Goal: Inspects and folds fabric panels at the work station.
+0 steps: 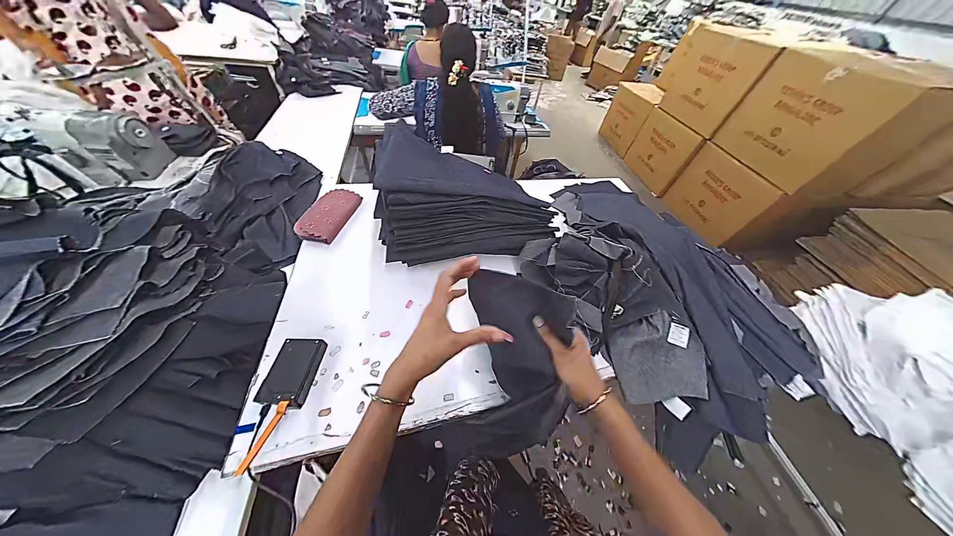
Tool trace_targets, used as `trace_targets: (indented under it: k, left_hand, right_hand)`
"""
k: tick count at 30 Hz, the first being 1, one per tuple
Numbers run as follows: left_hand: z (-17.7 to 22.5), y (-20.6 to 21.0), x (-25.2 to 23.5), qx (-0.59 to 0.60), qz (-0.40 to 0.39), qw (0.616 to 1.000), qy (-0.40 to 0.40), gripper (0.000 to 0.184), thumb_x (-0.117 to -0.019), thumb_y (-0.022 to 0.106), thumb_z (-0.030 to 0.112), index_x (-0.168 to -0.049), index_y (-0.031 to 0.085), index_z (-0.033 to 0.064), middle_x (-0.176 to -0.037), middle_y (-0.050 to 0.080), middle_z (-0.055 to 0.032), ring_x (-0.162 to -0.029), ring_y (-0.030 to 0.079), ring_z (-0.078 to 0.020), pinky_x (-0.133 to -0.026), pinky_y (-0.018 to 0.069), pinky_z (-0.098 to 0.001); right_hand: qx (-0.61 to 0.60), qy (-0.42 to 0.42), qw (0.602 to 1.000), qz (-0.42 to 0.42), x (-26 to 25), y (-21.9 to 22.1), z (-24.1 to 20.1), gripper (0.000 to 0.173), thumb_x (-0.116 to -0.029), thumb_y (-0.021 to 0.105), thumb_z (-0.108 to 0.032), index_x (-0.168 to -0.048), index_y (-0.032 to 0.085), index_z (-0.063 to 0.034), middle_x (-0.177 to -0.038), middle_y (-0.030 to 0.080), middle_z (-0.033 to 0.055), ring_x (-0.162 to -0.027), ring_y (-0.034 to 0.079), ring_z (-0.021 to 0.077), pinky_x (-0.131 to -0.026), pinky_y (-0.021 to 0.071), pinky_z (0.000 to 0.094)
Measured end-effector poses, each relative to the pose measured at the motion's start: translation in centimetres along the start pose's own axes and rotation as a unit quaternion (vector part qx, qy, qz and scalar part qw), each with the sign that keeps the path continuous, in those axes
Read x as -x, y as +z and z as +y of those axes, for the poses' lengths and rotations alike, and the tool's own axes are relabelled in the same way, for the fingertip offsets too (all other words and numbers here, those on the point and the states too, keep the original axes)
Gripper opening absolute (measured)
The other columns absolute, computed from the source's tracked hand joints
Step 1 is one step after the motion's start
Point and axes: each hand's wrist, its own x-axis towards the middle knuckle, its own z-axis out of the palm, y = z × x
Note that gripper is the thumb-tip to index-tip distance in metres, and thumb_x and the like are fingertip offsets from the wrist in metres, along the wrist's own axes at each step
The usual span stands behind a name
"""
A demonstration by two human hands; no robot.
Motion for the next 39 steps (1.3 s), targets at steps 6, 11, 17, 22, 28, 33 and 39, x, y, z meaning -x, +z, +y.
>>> trace_targets:
  k: [6,11,17,22,28,33,39]
  left_hand:
    - [-2.5,9.1,-2.2,-0.142,-0.229,0.962,0.046,0.045,-0.0824,0.083,0.025,-0.116,0.073,-0.0039,-0.124,0.07,-0.0199,-0.127,0.061,-0.0344,-0.121,0.0122,-0.0675]
    - [-4.1,4.6,0.4,-0.031,-0.061,0.995,0.072,0.019,-0.0908,0.065,0.008,-0.103,0.074,-0.0041,-0.104,0.076,-0.0092,-0.102,0.071,-0.0108,-0.097,0.0557,-0.0323]
    - [5.0,-1.4,2.3,0.036,0.189,0.975,0.116,0.01,-0.0982,0.065,0.033,-0.101,0.075,0.0345,-0.097,0.073,0.0238,-0.086,0.067,0.0083,-0.076,0.0566,-0.0147]
    - [5.0,-4.9,0.5,0.314,0.218,0.922,-0.067,0.038,-0.112,0.029,0.039,-0.123,0.061,0.0228,-0.104,0.072,0.0117,-0.093,0.067,0.004,-0.079,0.057,-0.0166]
    - [-4.4,-11.4,14.9,0.003,-0.036,0.934,-0.355,0.029,-0.0834,0.077,0.029,-0.097,0.07,0.0045,-0.084,0.075,0.0007,-0.079,0.072,-0.0086,-0.078,0.0613,-0.0316]
    - [-1.2,-15.2,15.4,0.109,0.004,0.987,-0.116,0.04,-0.0813,0.083,0.038,-0.119,0.07,0.0349,-0.111,0.074,0.0153,-0.1,0.068,0.0019,-0.088,0.0576,-0.0202]
    - [4.1,-13.6,9.7,0.009,0.187,0.981,-0.056,0.011,-0.0898,0.074,0.032,-0.099,0.071,0.0267,-0.091,0.074,0.0147,-0.084,0.07,0.0016,-0.077,0.0601,-0.0205]
  right_hand:
    - [0.093,-0.348,0.932,-0.04,3.9,-13.9,-8.6,0.023,-0.1016,0.057,-0.041,-0.113,0.075,-0.0306,-0.111,0.072,-0.0225,-0.105,0.063,-0.0097,-0.094,0.0533,0.0164]
    - [0.073,-0.289,0.922,0.249,9.9,-23.0,-8.8,0.018,-0.0992,0.058,-0.02,-0.115,0.064,-0.0117,-0.104,0.071,-0.0099,-0.096,0.067,-0.0007,-0.088,0.0559,0.0195]
    - [0.064,-0.246,0.924,0.287,12.4,-21.7,-5.6,0.02,-0.0974,0.063,-0.022,-0.113,0.065,-0.0105,-0.104,0.073,-0.012,-0.1,0.068,-0.0005,-0.093,0.056,0.0223]
    - [-0.184,-0.053,0.96,0.204,3.0,-17.9,-6.7,0.033,-0.1119,0.033,-0.026,-0.121,0.063,-0.0145,-0.103,0.073,-0.0067,-0.096,0.069,0.0006,-0.085,0.059,0.0225]
    - [0.057,0.233,0.951,-0.193,4.4,-15.8,6.8,0.025,-0.0879,0.078,-0.011,-0.109,0.066,-0.0057,-0.094,0.075,-0.0031,-0.09,0.071,0.0047,-0.088,0.059,0.0271]
    - [-0.224,0.062,0.971,-0.05,3.9,-15.3,3.7,0.051,-0.0724,0.091,-0.038,-0.109,0.064,-0.0158,-0.093,0.077,-0.0045,-0.083,0.074,0.0061,-0.077,0.0635,0.0273]
    - [-0.393,-0.078,0.916,0.004,1.5,-13.4,0.1,0.01,-0.0926,0.07,-0.025,-0.098,0.073,-0.0178,-0.092,0.078,-0.0018,-0.085,0.074,0.0046,-0.078,0.0626,0.024]
